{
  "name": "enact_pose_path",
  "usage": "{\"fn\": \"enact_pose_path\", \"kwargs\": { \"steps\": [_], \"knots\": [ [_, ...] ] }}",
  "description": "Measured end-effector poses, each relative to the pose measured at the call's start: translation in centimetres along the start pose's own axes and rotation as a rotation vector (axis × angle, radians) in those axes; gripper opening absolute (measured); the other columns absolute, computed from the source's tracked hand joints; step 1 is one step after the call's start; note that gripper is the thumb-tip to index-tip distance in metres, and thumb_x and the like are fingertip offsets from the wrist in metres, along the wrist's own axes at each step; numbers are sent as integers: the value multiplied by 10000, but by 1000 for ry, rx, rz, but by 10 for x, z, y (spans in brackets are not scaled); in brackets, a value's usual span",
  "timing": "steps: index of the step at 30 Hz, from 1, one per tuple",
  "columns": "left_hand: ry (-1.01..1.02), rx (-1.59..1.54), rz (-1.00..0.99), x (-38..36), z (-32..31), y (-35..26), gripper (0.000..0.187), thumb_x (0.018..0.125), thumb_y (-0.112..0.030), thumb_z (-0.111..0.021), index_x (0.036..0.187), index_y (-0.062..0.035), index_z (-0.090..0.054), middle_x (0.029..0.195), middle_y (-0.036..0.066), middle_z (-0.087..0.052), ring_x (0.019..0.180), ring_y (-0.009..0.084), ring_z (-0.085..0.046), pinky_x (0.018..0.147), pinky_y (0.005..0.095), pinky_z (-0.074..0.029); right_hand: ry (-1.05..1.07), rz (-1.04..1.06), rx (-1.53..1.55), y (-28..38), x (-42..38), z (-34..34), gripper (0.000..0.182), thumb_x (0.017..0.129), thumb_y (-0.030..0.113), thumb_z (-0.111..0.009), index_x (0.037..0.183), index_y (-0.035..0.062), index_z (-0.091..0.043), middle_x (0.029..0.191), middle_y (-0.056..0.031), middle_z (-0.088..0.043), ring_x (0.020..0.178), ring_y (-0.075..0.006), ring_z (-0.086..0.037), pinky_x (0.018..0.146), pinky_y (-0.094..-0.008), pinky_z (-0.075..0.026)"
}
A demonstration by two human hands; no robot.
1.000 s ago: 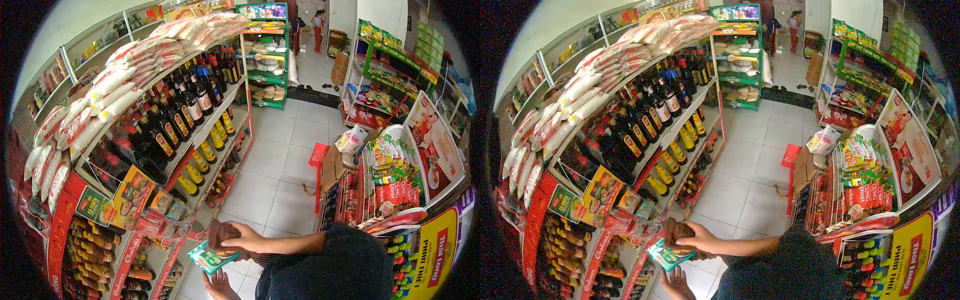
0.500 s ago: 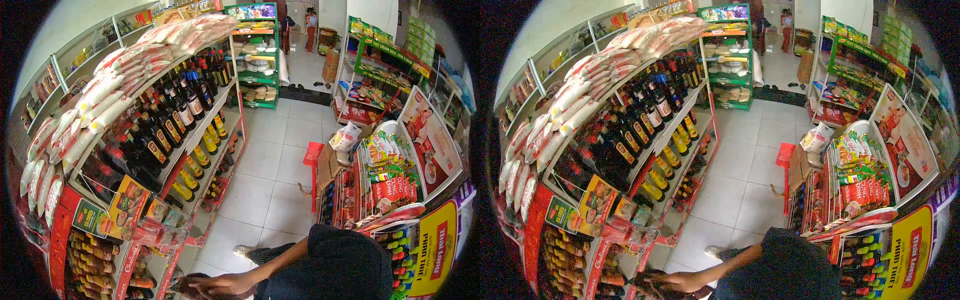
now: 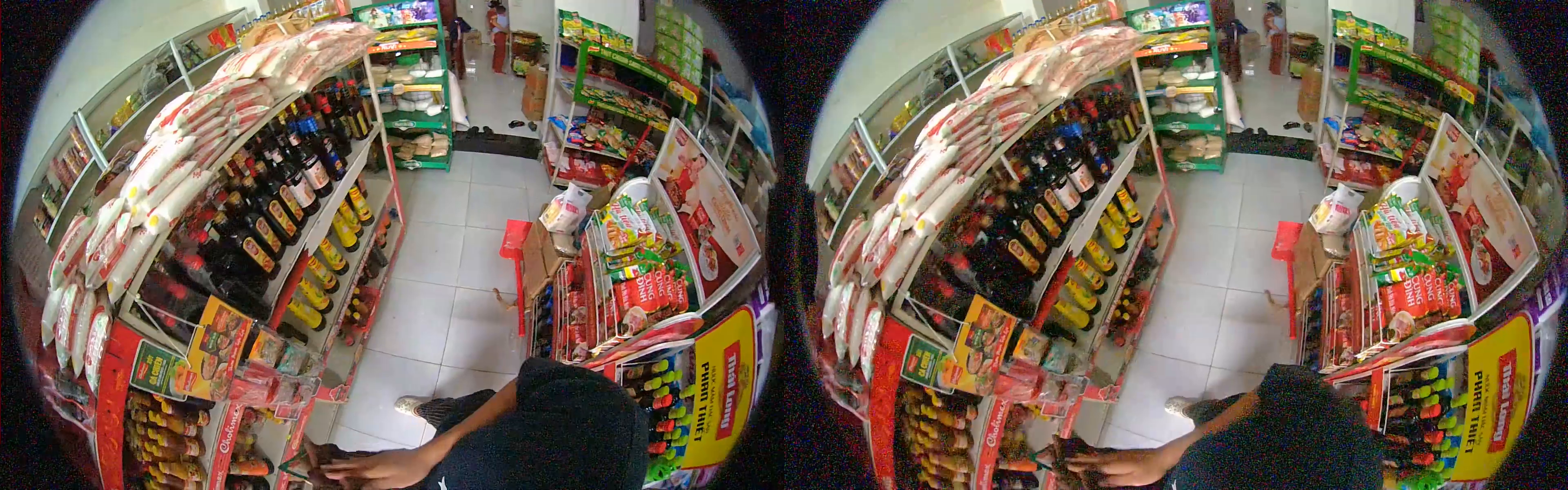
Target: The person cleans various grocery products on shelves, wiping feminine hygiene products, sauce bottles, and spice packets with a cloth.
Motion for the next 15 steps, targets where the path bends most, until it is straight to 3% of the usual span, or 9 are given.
{"fn": "enact_pose_path", "kwargs": {
  "steps": [3,4,5,6,8,11,13,15],
  "knots": [
    [-41,-1,-26,3,14,-6,513,827,-253,-503,1251,-38,-309,1195,205,-409,1086,333,-427,870,432,-377,242,-74,44,-20,3,-21,498,895,181,-353,1311,-5,-153,1392,-133,-60,1280,-248,-100,1023,-318,-133],
    [-58,1,-33,1,19,-5,514,827,-253,-503,1251,-38,-308,1196,205,-408,1088,333,-425,871,433,-376,178,42,85,-17,10,-18,471,894,146,-349,1309,2,-179,1397,-112,-56,1276,-242,-130,1018,-308,-149],
    [-97,7,-43,-1,26,-7,514,827,-252,-503,1252,-38,-307,1197,205,-408,1089,334,-424,872,433,-375,191,-8,102,-29,23,-14,468,894,122,-342,1314,9,-169,1400,-93,-68,1271,-227,-155,1014,-298,-159],
    [-116,13,-54,-2,29,-10,515,827,-252,-503,1253,-39,-306,1198,205,-407,1091,334,-422,873,433,-374,151,-261,691,-44,30,-17,475,894,123,-344,1317,13,-160,1400,-90,-72,1273,-210,-144,1016,-295,-153],
    [-161,30,-85,-8,42,-15,516,827,-251,-503,1254,-39,-305,1200,205,-405,1094,334,-420,875,434,-371,103,-398,1021,-44,37,-29,485,897,165,-335,1321,24,-147,1386,-98,-119,1257,-206,-174,1007,-306,-174],
    [-232,75,-137,-18,57,-24,517,828,-250,-503,1256,-40,-303,1203,204,-403,1098,334,-415,879,435,-368,111,-18,258,-35,27,-37,509,907,287,-304,1324,47,-138,1344,-131,-248,1201,-246,-298,975,-350,-255],
    [-275,118,-186,-27,67,-31,518,828,-249,-503,1258,-41,-301,1204,204,-401,1102,335,-412,881,436,-365,197,-121,287,-38,6,-66,559,895,280,-344,1328,37,-87,1368,-150,-173,1241,-256,-221,1002,-339,-186],
    [-335,197,-253,-36,74,-42,520,828,-248,-502,1259,-41,-300,1206,204,-400,1105,335,-409,884,437,-363,39,34,191,-47,-23,-98,543,845,224,-446,1284,-3,-223,1245,-179,-375,1126,-245,-388,926,-318,-307]
  ]
}}
Point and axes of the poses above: each hand's wrist, its own x-axis towards the middle knuckle, its own z-axis out of the back of the hand, y = z × x, the point moved 10 cm from there along x, towards the middle knuckle
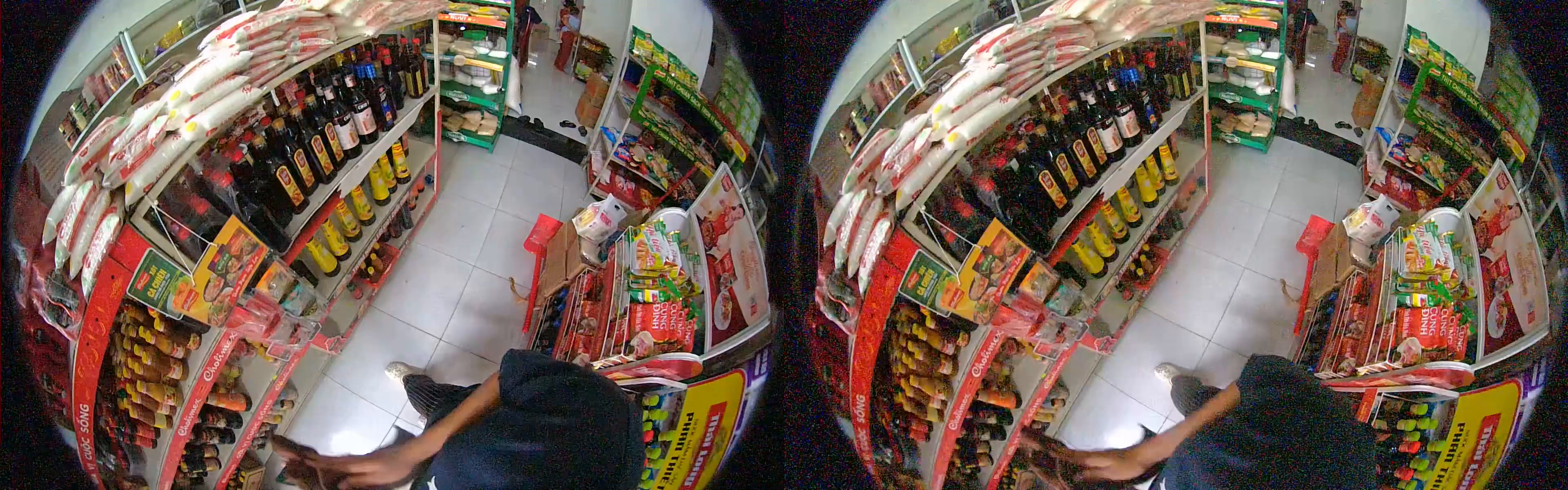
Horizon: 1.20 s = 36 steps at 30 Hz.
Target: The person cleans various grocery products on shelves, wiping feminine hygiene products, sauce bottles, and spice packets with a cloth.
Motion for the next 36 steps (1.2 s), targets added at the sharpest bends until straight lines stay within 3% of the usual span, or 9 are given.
{"fn": "enact_pose_path", "kwargs": {
  "steps": [2,6,10,12,14,19,20,28,36],
  "knots": [
    [-54,102,-100,-4,11,-13,521,828,-247,-502,1261,-42,-298,1208,204,-398,1108,335,-406,886,438,-360,202,-279,583,13,-18,-24,562,873,176,-445,1339,76,-148,1313,-93,-237,1155,-206,-267,968,-308,-215],
    [-59,434,-464,-23,13,-49,523,828,-245,-502,1263,-43,-295,1212,203,-395,1114,336,-401,891,439,-356,378,-350,879,34,-23,-38,464,852,194,-496,1247,50,-299,1103,-66,-459,1005,-151,-408,870,-307,-335],
    [135,737,-977,-57,-25,-65,525,828,-244,-502,1266,-45,-292,1215,203,-392,1120,336,-395,896,441,-351,-3,-431,1013,16,-23,-3,411,765,98,-594,1115,22,-393,995,-58,-514,888,-134,-474,776,-284,-396],
    [297,772,-1124,-73,-46,-59,526,828,-243,-502,1268,-45,-291,1217,203,-390,1123,337,-392,898,442,-348,183,-783,717,-51,-59,-18,594,728,86,-624,1226,27,-306,1029,-96,-522,867,-139,-505,772,-282,-407],
    [451,737,-1040,-74,-68,-52,527,828,-242,-502,1269,-46,-289,1219,202,-389,1126,337,-389,901,443,-346,125,-854,491,-63,-66,8,498,747,122,-514,1190,-45,-360,1119,-123,-469,1029,-171,-434,874,-266,-341],
    [289,115,331,-15,-42,29,542,819,-35,-481,1305,-58,-243,1322,157,-283,1178,328,-307,950,445,-265,-148,-778,424,-76,-55,79,341,690,43,-533,1015,-43,-479,886,-62,-565,815,-111,-502,752,-251,-407],
    [534,99,282,0,-48,49,511,724,-263,-562,1124,14,-406,1051,153,-496,941,250,-505,795,403,-433,-132,-772,392,-69,-47,92,328,690,57,-565,993,-42,-488,893,-65,-567,823,-113,-506,760,-255,-409],
    [217,265,295,31,-51,25,195,693,-123,-619,838,2,-581,789,43,-589,720,115,-524,663,246,-392,-326,-892,426,-90,-3,144,205,712,69,-619,894,-1,-556,782,-56,-603,656,-115,-563,640,-271,-461],
    [138,110,376,74,-67,30,294,763,-142,-572,996,32,-531,930,58,-570,839,114,-507,752,247,-398,-309,-868,357,-164,43,204,237,673,-6,-628,894,-9,-543,840,-52,-588,779,-133,-560,721,-259,-451]
  ]
}}
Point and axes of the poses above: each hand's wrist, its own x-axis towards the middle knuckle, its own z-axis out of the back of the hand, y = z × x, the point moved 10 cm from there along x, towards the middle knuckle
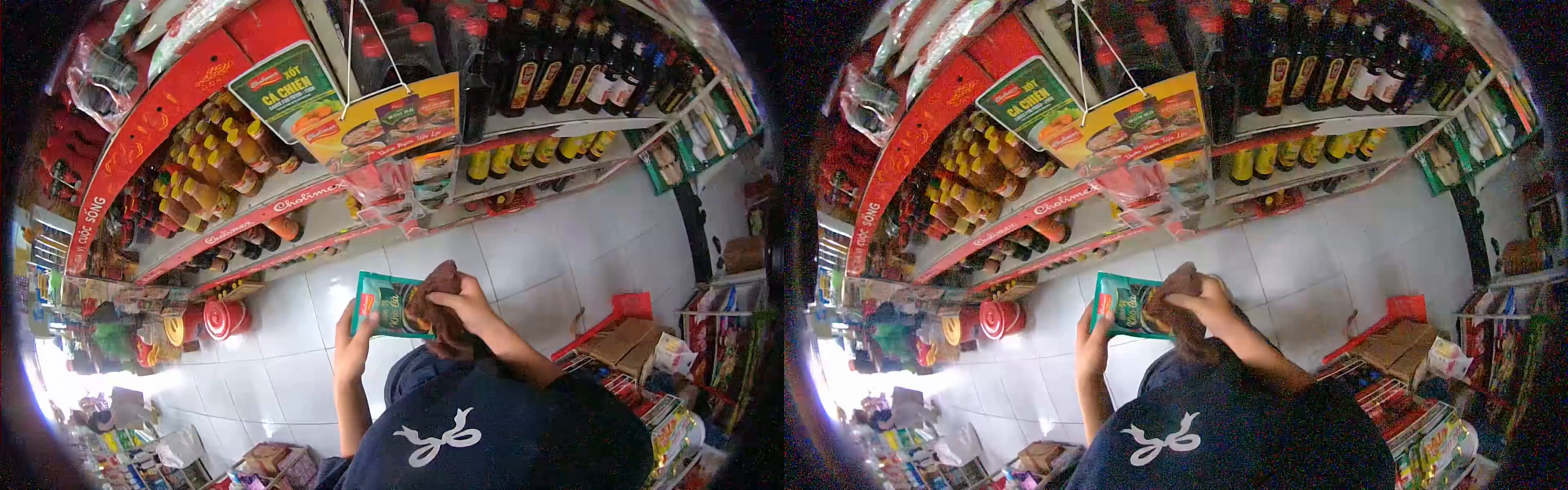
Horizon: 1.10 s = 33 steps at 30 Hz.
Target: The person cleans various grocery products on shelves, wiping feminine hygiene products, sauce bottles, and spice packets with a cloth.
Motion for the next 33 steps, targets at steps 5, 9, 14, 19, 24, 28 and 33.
{"fn": "enact_pose_path", "kwargs": {
  "steps": [5,9,14,19,24,28,33],
  "knots": [
    [403,92,18,35,-51,-18,443,756,-145,-557,1150,8,-424,949,68,-559,905,135,-494,785,256,-392,3,58,1,18,26,37,237,687,-17,-591,918,-6,-539,872,-55,-586,807,-139,-562,741,-269,-449],
    [764,-44,23,37,-99,-45,760,618,28,-653,1275,-103,-294,1063,110,-523,1004,208,-486,764,301,-443,136,-115,349,11,36,47,220,728,42,-554,945,8,-536,879,-44,-587,818,-142,-562,748,-268,-446],
    [620,664,-570,58,-146,-91,477,559,14,-692,1005,-94,-562,1144,117,-471,1047,249,-478,836,330,-421,201,-304,351,5,48,45,196,759,71,-543,948,17,-538,898,-54,-579,825,-142,-561,743,-265,-448],
    [410,521,-490,85,-126,-89,194,580,74,-616,752,-13,-635,966,111,-578,907,218,-556,766,303,-456,277,-453,360,1,53,42,184,821,141,-475,951,24,-531,873,-69,-572,744,-145,-562,640,-252,-448],
    [264,494,-536,89,-114,-89,201,594,90,-588,759,-12,-644,927,114,-596,840,185,-580,693,274,-485,382,-450,385,-7,63,36,278,849,241,-414,979,18,-515,854,-100,-570,674,-152,-564,540,-237,-456],
    [148,483,-566,94,-105,-103,171,608,93,-579,753,10,-617,921,115,-596,841,173,-571,669,248,-470,249,-263,377,-17,72,58,314,860,275,-406,1029,28,-502,894,-75,-557,793,-118,-537,692,-233,-436],
    [-298,580,-891,92,-62,-150,169,651,116,-534,778,19,-591,916,120,-588,860,177,-557,681,259,-455,328,-418,339,-47,85,76,361,862,322,-413,1047,26,-503,845,-48,-540,765,-115,-523,692,-244,-426]
  ]
}}
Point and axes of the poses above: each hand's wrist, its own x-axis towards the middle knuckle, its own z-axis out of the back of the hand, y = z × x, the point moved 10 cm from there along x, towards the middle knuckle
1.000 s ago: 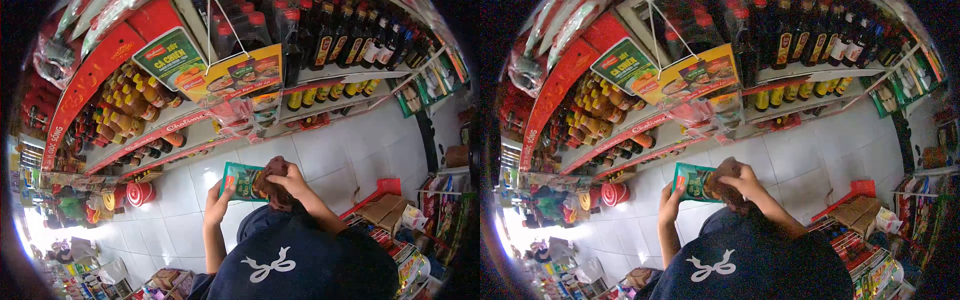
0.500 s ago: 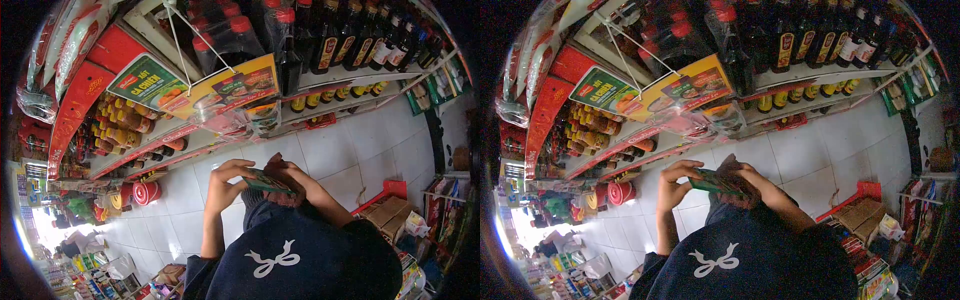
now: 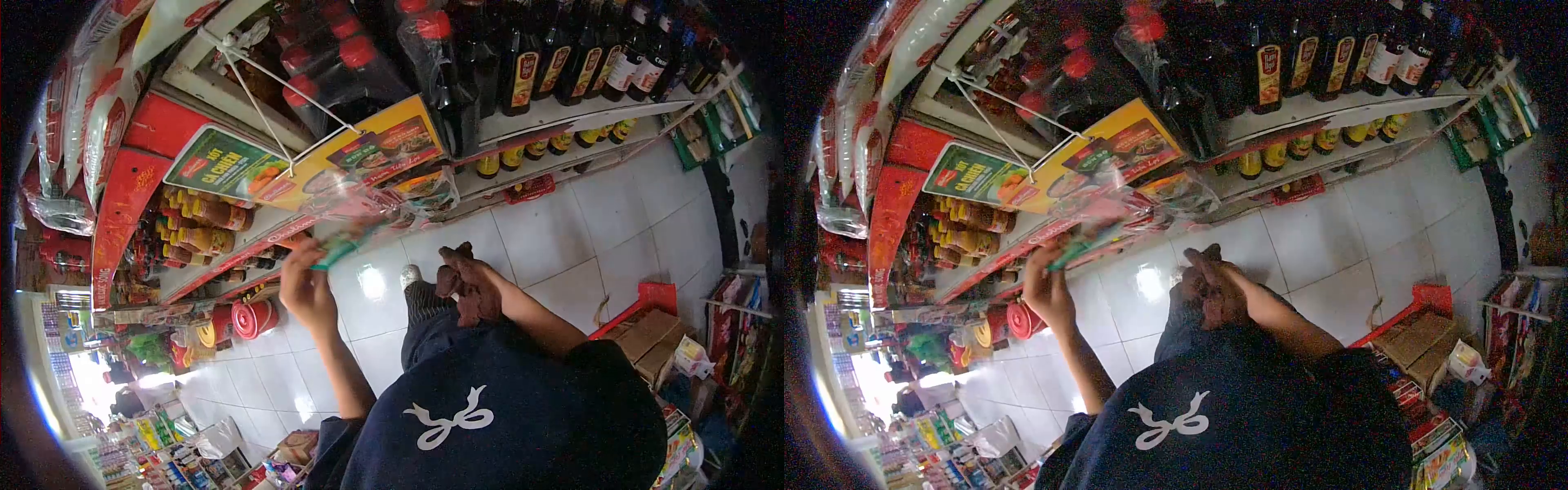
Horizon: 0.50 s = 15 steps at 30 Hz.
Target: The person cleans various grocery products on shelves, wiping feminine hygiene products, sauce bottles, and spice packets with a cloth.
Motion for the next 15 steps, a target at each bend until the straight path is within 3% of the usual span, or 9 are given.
{"fn": "enact_pose_path", "kwargs": {
  "steps": [1,3,5,6,7,9,12,15],
  "knots": [
    [-60,108,-79,3,7,-3,173,656,113,-541,790,18,-595,916,121,-587,859,185,-559,697,274,-456,33,-13,-24,-6,-1,1,368,861,335,-414,1035,25,-509,823,-50,-538,754,-115,-522,672,-252,-433],
    [-106,41,40,4,2,29,184,657,90,-574,820,12,-606,900,127,-588,831,221,-572,737,302,-452,-122,86,-215,-1,-9,16,401,857,403,-400,888,24,-530,696,-68,-524,654,-117,-510,546,-269,-432],
    [-96,-9,139,-3,-5,74,192,649,75,-596,825,1,-615,875,123,-597,814,228,-580,749,301,-448,-138,148,-170,16,-13,12,419,854,423,-395,844,24,-523,667,-71,-517,604,-129,-506,498,-265,-416],
    [-31,318,-46,-1,-12,62,197,640,42,-629,827,-23,-628,831,107,-611,793,217,-589,745,295,-446,-171,207,-188,30,-21,5,428,851,433,-394,825,25,-519,653,-69,-513,573,-138,-505,476,-261,-407],
    [-9,293,16,-2,-20,71,194,633,21,-645,816,-41,-636,814,94,-619,795,209,-590,735,292,-444,-206,264,-207,43,-28,-3,438,848,444,-393,805,26,-516,640,-68,-508,542,-148,-504,454,-257,-398],
    [-1,345,29,-5,-30,68,174,641,7,-649,810,-32,-633,833,100,-619,793,215,-591,741,299,-442,-240,83,-78,38,-28,1,440,844,449,-397,792,29,-521,647,-63,-503,521,-155,-500,444,-257,-390],
    [-62,276,64,3,-33,64,160,667,6,-640,825,-18,-624,860,105,-618,802,218,-591,746,299,-452,-213,220,-68,48,-45,1,353,865,368,-406,744,54,-512,701,-20,-480,637,-110,-437,623,-224,-350],
    [-175,346,-156,13,-30,16,149,697,9,-624,844,-6,-612,880,108,-614,809,221,-591,718,298,-474,-269,221,118,35,-42,20,348,861,373,-419,754,55,-512,712,-22,-487,657,-109,-456,632,-229,-360]
  ]
}}
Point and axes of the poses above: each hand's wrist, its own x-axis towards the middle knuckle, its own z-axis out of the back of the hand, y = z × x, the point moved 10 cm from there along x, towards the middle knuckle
